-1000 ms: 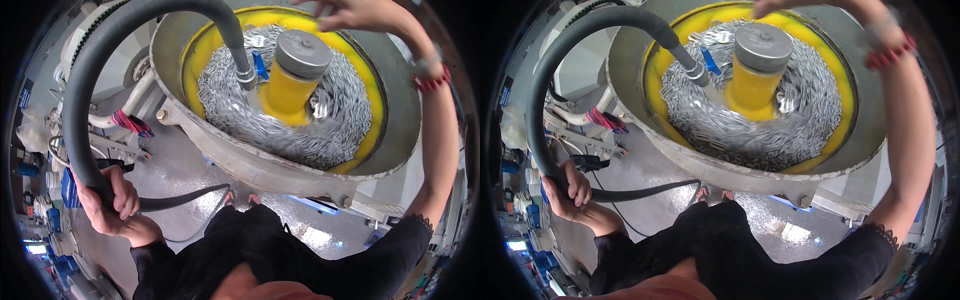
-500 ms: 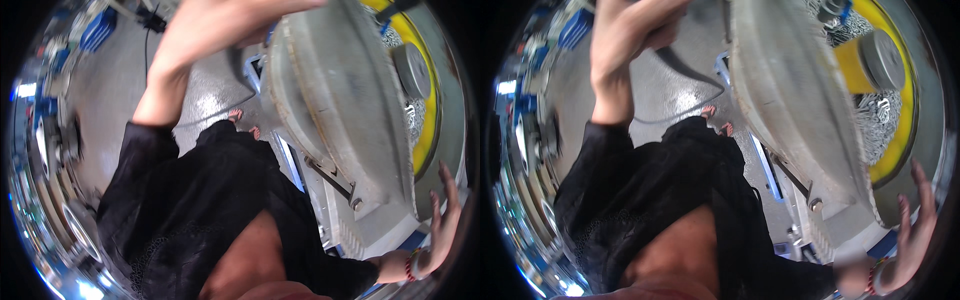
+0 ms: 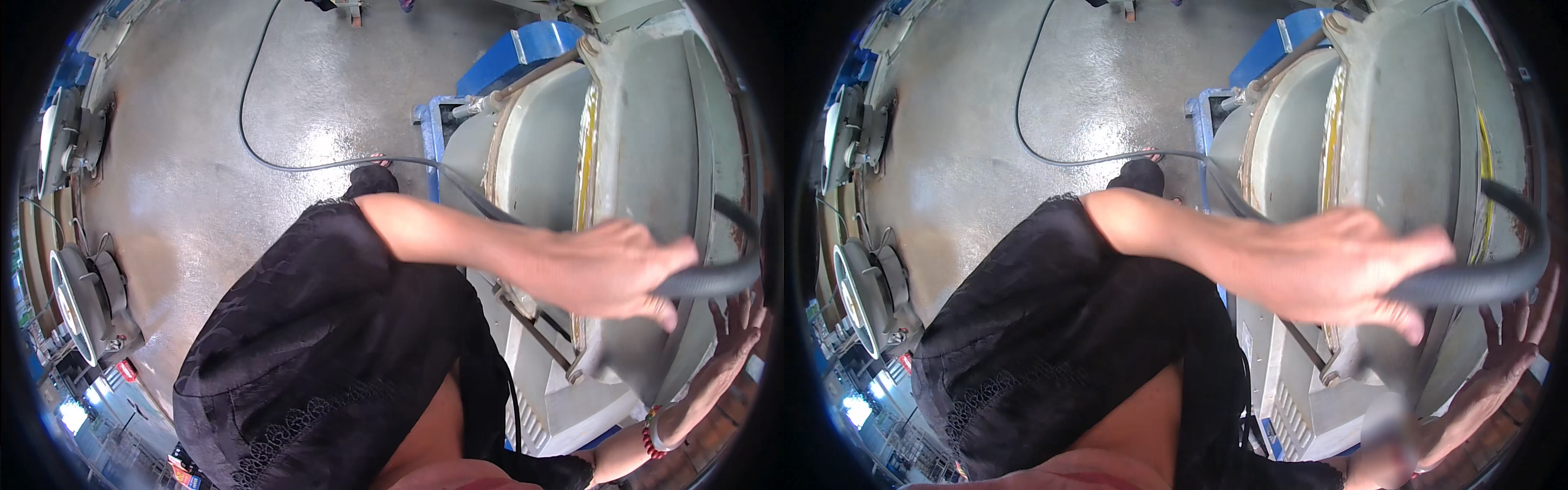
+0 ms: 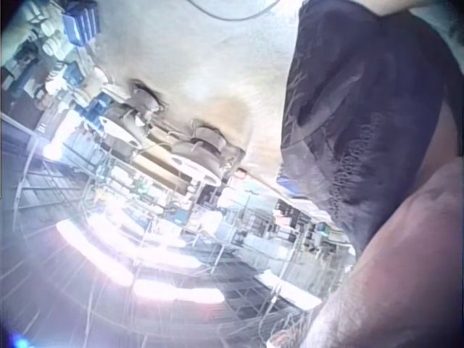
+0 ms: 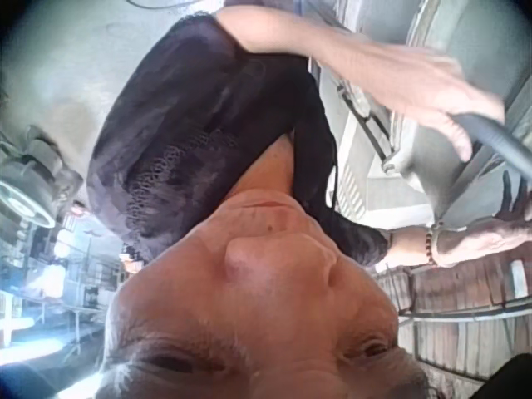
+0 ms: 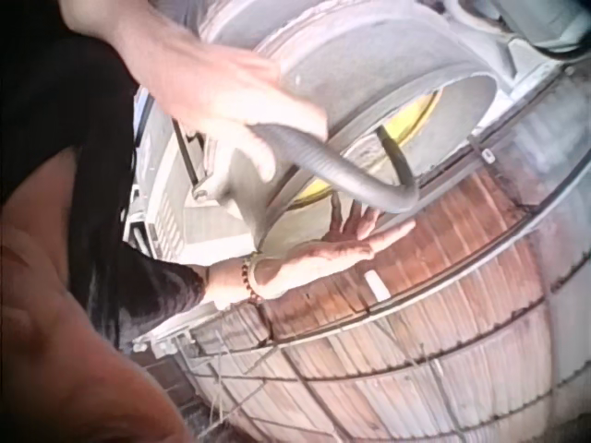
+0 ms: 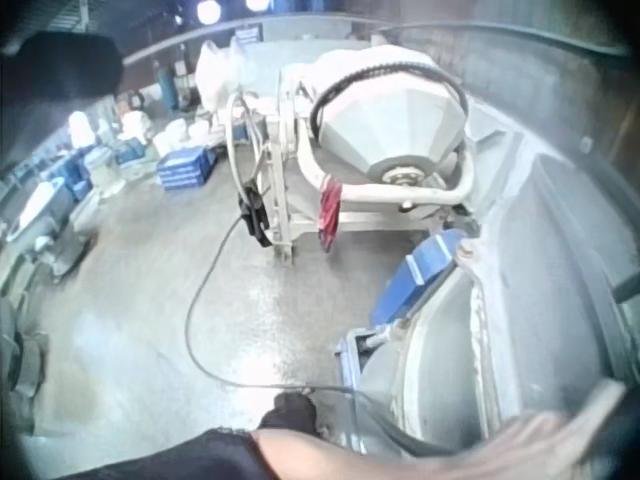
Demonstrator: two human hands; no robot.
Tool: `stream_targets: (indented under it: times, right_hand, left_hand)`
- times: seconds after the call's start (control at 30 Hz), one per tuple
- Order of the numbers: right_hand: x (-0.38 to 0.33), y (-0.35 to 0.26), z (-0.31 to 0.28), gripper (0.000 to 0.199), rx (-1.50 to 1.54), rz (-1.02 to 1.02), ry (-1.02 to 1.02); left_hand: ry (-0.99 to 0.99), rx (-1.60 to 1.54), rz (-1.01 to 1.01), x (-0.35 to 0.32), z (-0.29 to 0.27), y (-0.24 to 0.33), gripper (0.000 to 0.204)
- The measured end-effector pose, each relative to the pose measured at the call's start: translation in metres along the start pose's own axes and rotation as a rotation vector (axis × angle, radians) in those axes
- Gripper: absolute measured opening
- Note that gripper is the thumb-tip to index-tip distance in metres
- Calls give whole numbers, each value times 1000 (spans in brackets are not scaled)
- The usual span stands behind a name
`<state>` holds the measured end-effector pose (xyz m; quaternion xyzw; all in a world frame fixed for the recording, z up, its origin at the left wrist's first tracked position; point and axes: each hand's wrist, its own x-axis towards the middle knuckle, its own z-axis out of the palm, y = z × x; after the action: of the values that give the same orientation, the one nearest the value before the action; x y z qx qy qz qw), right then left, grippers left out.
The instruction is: The person uses a hose to spray water into a rotating industrial machine containing a mop-like material. They repeatedly direct the water stream into the machine's interior and occasionally adjust the hose position.
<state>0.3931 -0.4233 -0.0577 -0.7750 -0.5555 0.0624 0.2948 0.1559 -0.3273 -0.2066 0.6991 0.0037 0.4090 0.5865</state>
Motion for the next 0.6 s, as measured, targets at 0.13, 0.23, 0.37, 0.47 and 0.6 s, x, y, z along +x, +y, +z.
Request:
stream_targets:
  times: [0.13,0.23,0.37,0.47,0.6]
  right_hand:
    - [6,-22,19,78,-78,148,81]
    - [-27,-58,41,56,-380,-13,23]
    - [-23,-87,57,63,-289,136,-46]
    - [-27,-78,55,67,-273,145,14]
    - [-53,-66,54,67,-177,315,230]
  left_hand:
    - [-127,11,10,-7,-4,-4,43]
    - [-329,11,-40,-12,-20,-7,43]
    - [-447,-12,-19,-12,-34,-17,41]
    - [-594,-26,-43,-2,-42,-21,41]
    - [-781,-21,108,6,-36,-35,46]
